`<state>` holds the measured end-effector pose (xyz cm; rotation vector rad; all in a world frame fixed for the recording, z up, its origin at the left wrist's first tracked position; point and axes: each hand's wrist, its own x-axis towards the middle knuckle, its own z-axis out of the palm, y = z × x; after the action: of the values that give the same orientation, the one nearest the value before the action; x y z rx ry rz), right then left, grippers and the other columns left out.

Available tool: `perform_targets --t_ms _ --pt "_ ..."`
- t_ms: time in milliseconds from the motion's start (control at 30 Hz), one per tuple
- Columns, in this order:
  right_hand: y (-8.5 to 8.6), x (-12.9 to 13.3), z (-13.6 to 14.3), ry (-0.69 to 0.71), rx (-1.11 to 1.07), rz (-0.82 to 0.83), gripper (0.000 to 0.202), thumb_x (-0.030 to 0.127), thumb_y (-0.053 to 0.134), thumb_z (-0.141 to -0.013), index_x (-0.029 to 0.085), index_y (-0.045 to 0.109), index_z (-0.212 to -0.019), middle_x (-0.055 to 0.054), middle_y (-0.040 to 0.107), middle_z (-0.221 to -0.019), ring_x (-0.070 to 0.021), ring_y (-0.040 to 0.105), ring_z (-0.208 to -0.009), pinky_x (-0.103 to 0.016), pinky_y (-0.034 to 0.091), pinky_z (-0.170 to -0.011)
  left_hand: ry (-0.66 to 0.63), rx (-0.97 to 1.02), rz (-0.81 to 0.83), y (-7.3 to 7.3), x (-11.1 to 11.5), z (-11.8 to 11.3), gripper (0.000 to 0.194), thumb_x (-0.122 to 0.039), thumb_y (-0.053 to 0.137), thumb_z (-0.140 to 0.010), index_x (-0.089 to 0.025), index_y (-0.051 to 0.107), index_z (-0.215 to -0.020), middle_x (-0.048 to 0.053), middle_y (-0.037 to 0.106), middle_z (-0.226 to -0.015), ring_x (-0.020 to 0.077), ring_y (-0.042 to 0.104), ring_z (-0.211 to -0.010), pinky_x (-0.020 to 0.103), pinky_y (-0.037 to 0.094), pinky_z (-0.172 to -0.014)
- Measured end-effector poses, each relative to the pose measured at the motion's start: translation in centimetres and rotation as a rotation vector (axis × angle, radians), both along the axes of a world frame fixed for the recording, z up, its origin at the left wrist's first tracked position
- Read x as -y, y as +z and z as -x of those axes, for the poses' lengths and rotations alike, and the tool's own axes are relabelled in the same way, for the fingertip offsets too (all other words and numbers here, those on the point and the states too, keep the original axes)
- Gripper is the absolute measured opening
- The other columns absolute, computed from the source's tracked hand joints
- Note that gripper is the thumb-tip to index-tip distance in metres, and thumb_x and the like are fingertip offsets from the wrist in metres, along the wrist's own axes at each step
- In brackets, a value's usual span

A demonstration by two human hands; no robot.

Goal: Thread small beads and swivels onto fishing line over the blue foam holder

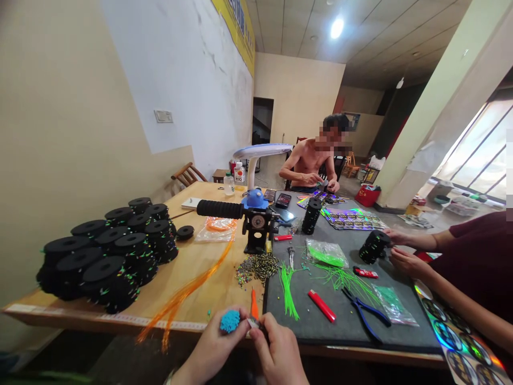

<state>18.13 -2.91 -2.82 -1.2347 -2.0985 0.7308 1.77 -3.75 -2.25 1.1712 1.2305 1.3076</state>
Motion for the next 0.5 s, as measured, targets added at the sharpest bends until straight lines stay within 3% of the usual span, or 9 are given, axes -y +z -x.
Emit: perform_targets --t_ms 267,500 --pt "-0.15 0.18 -0.11 0.003 -0.074 0.116 0.037 0.05 0.037 -0.094 0.02 0.048 -0.074 0.003 0.048 -0.063 -0.0127 0.045 -0.058 -0.021 0.03 -0.055 0.029 -0.06 -0.02 0.06 0.21 0.0 0.031 -0.044 0.073 -0.068 -0.015 0.068 -0.076 0.005 0.071 -0.072 0.0196 0.065 -0.069 0.027 0.055 -0.069" --pt "-0.42 0.22 -0.16 -0.027 -0.37 0.309 0.047 0.063 0.041 -0.088 0.02 0.043 -0.069 0.005 0.035 -0.064 -0.0118 0.033 -0.059 -0.022 0.03 -0.055 -0.1 -0.071 -0.008 0.65 0.07 0.05 0.019 -0.035 0.067 -0.077 -0.016 0.065 -0.076 0.001 0.066 -0.065 0.0142 0.06 -0.06 0.022 0.05 -0.062"
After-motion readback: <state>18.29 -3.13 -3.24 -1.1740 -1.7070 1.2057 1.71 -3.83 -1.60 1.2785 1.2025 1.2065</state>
